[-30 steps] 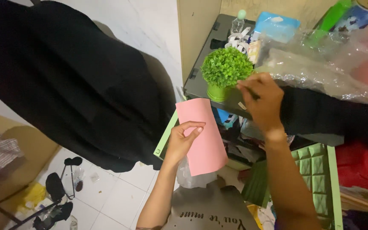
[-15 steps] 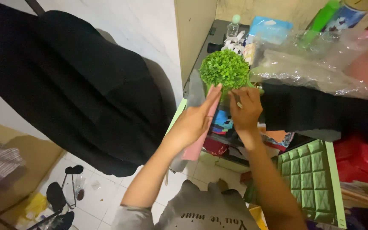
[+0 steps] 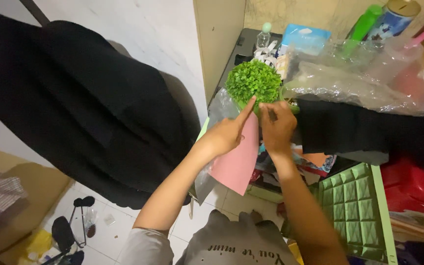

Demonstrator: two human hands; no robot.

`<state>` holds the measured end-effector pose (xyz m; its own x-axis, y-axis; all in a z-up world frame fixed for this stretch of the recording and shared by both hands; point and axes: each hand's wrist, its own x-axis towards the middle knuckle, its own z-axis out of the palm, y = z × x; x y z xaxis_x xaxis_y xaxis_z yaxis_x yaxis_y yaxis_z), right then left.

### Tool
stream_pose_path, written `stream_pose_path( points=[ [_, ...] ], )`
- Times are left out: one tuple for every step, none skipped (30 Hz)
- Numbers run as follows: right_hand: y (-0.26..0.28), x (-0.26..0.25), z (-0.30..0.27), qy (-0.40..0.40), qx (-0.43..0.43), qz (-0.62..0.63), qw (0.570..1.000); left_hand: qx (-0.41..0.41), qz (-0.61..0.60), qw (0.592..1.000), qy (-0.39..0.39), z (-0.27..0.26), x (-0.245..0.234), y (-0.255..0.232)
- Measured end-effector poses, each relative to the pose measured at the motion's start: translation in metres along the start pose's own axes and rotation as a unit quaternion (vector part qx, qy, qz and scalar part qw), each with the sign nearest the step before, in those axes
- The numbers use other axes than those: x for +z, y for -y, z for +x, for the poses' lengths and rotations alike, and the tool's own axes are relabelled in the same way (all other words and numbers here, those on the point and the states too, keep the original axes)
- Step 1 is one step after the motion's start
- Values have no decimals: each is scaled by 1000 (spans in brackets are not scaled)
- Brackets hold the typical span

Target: Sorting and arranging artificial flowers and plants.

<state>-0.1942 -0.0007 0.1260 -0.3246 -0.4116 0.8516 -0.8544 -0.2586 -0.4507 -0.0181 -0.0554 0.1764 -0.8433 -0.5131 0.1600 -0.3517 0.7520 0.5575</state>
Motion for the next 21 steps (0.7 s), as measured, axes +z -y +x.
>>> stream_pose_path(
  points=[
    [-2,2,-1,18,48,4,999,-22,21,999,11,-1,-2,-3],
    [-3,4,-1,17,49,4,999,-21,21,999,12,-1,-2,-3],
    [-4,7,-2,10,50,33,998,-26,-3,1000,15,-1,-1,-2],
    [-5,10,-3,3,51,61,997,-32,-28,999,18,-1,-1,-1],
    [-8,12,-5,3,51,62,997,-33,-28,999,19,0,2,3],
    [-11,15,-7,0,89,69,994,-26,-27,999,1,1,4,6],
    [-14,17,-9,-2,126,76,989,-20,-26,999,-18,3,6,10],
    [-19,19,-10,-1,127,76,989,-21,-26,999,-18,2,5,7],
    [-23,21,-11,-6,162,132,978,-7,-28,999,-24,1,3,5],
    [-27,23,-12,-10,197,188,962,6,-29,999,-30,0,1,3],
    [-27,22,-12,-10,198,187,962,6,-30,999,-29,-2,-2,-3],
    [-27,21,-11,0,179,195,964,-22,-39,999,-12,-4,-5,-10],
    [-27,20,-10,9,159,203,966,-48,-47,998,5,-5,-9,-16],
    [-27,20,-9,9,158,203,966,-48,-47,998,5,-4,-5,-15],
    [-28,19,-9,13,149,176,973,-35,-41,998,-9,-3,-1,-14],
    [-28,18,-9,17,140,149,979,-22,-35,999,-24,-2,3,-12],
    [-27,16,-8,17,140,149,979,-22,-35,999,-23,-2,3,-14],
    [-26,14,-6,19,121,141,982,-29,7,999,-21,-2,2,-15],
    [-25,11,-5,21,102,133,986,-35,49,998,-18,-3,2,-16],
    [-26,8,-5,21,102,132,986,-36,48,998,-17,-2,3,-14],
    [-27,5,-4,55,107,143,982,-33,46,998,-26,0,4,-11]
  ],
)
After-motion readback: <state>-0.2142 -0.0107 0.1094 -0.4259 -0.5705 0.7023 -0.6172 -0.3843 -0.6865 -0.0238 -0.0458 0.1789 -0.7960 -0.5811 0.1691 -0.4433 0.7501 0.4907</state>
